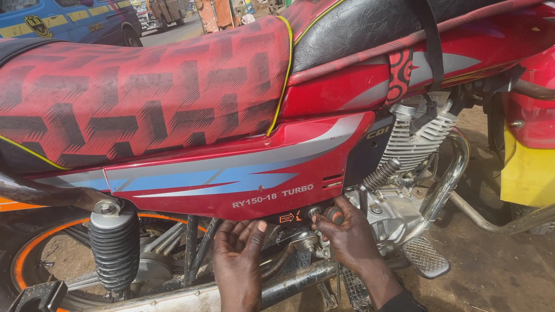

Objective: The person is organizing internal components and wiring before aligning and attaching a red plastic side cover to a motorcycle.

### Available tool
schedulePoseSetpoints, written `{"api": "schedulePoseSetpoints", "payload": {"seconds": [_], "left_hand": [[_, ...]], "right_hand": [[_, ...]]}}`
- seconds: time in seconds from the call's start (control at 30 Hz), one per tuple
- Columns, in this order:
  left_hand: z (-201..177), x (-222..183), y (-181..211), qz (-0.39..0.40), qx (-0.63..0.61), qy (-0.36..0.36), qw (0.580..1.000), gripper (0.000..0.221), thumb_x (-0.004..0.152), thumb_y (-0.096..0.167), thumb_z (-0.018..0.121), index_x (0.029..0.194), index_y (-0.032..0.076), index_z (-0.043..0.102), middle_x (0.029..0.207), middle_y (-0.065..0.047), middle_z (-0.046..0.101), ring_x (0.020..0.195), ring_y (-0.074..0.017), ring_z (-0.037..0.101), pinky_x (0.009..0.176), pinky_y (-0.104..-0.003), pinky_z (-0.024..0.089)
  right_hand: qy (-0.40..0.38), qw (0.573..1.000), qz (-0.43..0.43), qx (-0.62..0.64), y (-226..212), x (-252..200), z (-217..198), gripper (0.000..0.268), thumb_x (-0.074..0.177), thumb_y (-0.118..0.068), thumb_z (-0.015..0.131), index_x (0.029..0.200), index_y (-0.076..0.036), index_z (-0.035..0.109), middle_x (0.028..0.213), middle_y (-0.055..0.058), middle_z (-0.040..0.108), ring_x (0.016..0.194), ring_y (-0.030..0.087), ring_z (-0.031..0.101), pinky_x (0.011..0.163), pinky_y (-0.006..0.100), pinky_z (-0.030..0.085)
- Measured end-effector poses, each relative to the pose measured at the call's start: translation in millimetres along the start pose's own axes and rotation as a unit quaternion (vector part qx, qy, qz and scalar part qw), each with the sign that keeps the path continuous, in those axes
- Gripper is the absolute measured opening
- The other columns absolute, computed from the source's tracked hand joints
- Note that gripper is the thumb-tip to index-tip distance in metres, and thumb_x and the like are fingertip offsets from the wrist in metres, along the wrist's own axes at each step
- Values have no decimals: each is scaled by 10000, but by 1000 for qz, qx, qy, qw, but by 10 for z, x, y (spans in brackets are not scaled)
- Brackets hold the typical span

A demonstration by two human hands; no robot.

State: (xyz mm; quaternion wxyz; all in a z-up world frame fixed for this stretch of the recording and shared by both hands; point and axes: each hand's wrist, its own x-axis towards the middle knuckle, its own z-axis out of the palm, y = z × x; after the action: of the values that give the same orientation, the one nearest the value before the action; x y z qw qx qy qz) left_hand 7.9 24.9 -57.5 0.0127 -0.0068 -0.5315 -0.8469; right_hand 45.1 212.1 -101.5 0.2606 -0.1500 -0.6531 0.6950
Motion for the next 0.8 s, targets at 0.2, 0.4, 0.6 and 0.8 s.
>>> {"api": "schedulePoseSetpoints", "payload": {"seconds": [0.2, 0.4, 0.6, 0.8], "left_hand": [[531, -70, -722, -183, -145, -61, 970, 234, 835, -12, 782, 1043, -35, 676, 992, -227, 777, 910, -330, 749, 818, -429, 596], [397, 357, -1011, -92, -179, -234, 951, 251, 780, -97, 787, 1013, -16, 740, 937, -185, 786, 886, -313, 743, 826, -422, 599], [392, 315, -1047, -130, -201, -203, 949, 96, 799, -92, 779, 893, -90, 760, 886, -220, 785, 868, -314, 748, 819, -386, 602], [414, 327, -1143, -143, -222, -186, 946, 80, 818, -70, 768, 747, -92, 736, 819, -223, 762, 837, -302, 713, 819, -390, 545]], "right_hand": [[45, 994, 32, -96, -324, -158, 98, 283, 801, -104, 712, 1071, -164, 773, 651, -9, 459, 567, 136, 514, 564, 302, 547], [53, 998, 15, 25, -132, -107, 120, 272, 822, -69, 759, 1090, -112, 770, 644, 28, 570, 645, 180, 717, 673, 322, 621], [84, 989, 110, -46, -430, -236, 191, 154, 852, -179, 739, 1005, -182, 726, 740, 24, 459, 812, 187, 819, 285, 378, 406], [81, 991, 99, -33, -405, -224, 196, 162, 843, -157, 738, 1002, -190, 736, 666, -14, 401, 481, 128, 355, 338, 342, 340]]}}
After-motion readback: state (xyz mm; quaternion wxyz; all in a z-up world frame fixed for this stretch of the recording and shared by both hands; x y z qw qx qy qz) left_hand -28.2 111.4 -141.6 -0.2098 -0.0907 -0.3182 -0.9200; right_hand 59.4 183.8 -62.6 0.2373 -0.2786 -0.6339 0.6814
